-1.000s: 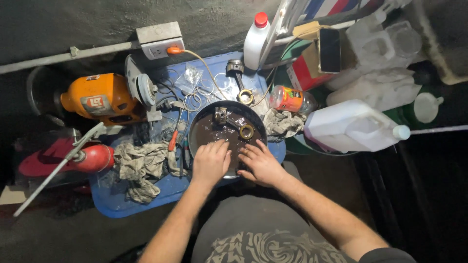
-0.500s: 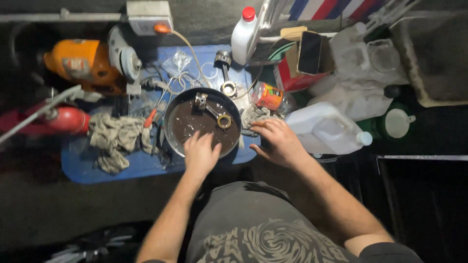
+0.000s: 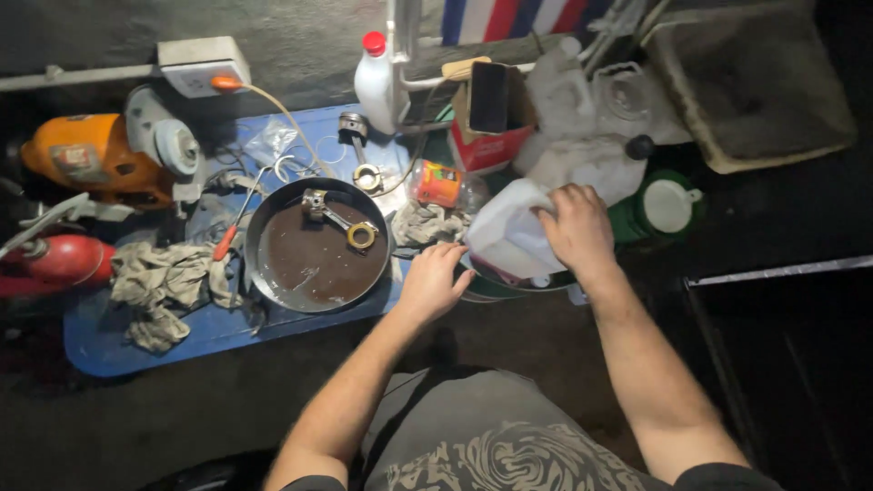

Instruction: The person cleans a piston submerged in a dark liquid using a screwdriver to scrape the top and sides. They then pour a clear liquid from a white plastic jug into the bowl to rinse the piston.

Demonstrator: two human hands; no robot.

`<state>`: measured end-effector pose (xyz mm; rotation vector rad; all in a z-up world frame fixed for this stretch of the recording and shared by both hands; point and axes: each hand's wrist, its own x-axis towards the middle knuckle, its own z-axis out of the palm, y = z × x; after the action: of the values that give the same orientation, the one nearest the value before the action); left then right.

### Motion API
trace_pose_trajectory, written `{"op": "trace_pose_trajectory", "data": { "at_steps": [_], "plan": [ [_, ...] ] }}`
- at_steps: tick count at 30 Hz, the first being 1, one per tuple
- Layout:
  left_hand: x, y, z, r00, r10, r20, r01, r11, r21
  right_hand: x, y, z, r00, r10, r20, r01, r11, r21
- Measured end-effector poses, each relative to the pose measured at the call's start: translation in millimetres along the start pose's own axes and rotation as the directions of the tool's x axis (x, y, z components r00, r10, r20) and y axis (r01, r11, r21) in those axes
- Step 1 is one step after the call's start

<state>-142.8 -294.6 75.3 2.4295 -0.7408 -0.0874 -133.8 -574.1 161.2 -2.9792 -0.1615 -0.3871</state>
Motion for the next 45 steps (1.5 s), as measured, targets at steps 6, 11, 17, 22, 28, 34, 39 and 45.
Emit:
{"op": "trace_pose_trajectory", "data": {
  "at_steps": [6,11,17,22,28,34,39,45],
  "plan": [
    [-7,8,3,0.943,-0.329,0.049,0.311,0.820,-0.479,-7,-46,-62,0.984,-0.168,0.062,0.162,0.982,0.092],
    [-22,10,-14,0.847,-0.527,0.065,0.204,0.210,-0.956,4,-98,-137,0.950,-0.310,0.043,0.298,0.936,0.187],
    [-47,-39,-62,0.808,-0.587,0.045,-0.046,-0.139,-0.989,42,-172,-180,0.925,-0.380,-0.023,0.311,0.719,0.622],
    [-85,-130,-116,0.812,-0.583,-0.011,-0.177,-0.228,-0.957,75,-254,-163,0.905,-0.410,-0.113,0.337,0.527,0.780],
    [-142,-218,-154,0.800,-0.596,-0.070,-0.327,-0.334,-0.884,87,-326,-130,0.821,-0.500,-0.277,0.535,0.503,0.678],
    [-195,-311,-153,0.795,-0.600,-0.083,-0.438,-0.474,-0.764,90,-366,-69,0.942,-0.313,-0.122,0.324,0.943,0.079],
    [-199,-329,-186,0.768,-0.640,0.016,-0.329,-0.416,-0.848,110,-373,-8,0.745,-0.597,-0.297,0.653,0.743,0.143],
    [-216,-415,-142,0.724,-0.688,0.042,-0.347,-0.415,-0.841,121,-407,-86,0.648,-0.757,-0.088,0.726,0.578,0.374]
  ]
}}
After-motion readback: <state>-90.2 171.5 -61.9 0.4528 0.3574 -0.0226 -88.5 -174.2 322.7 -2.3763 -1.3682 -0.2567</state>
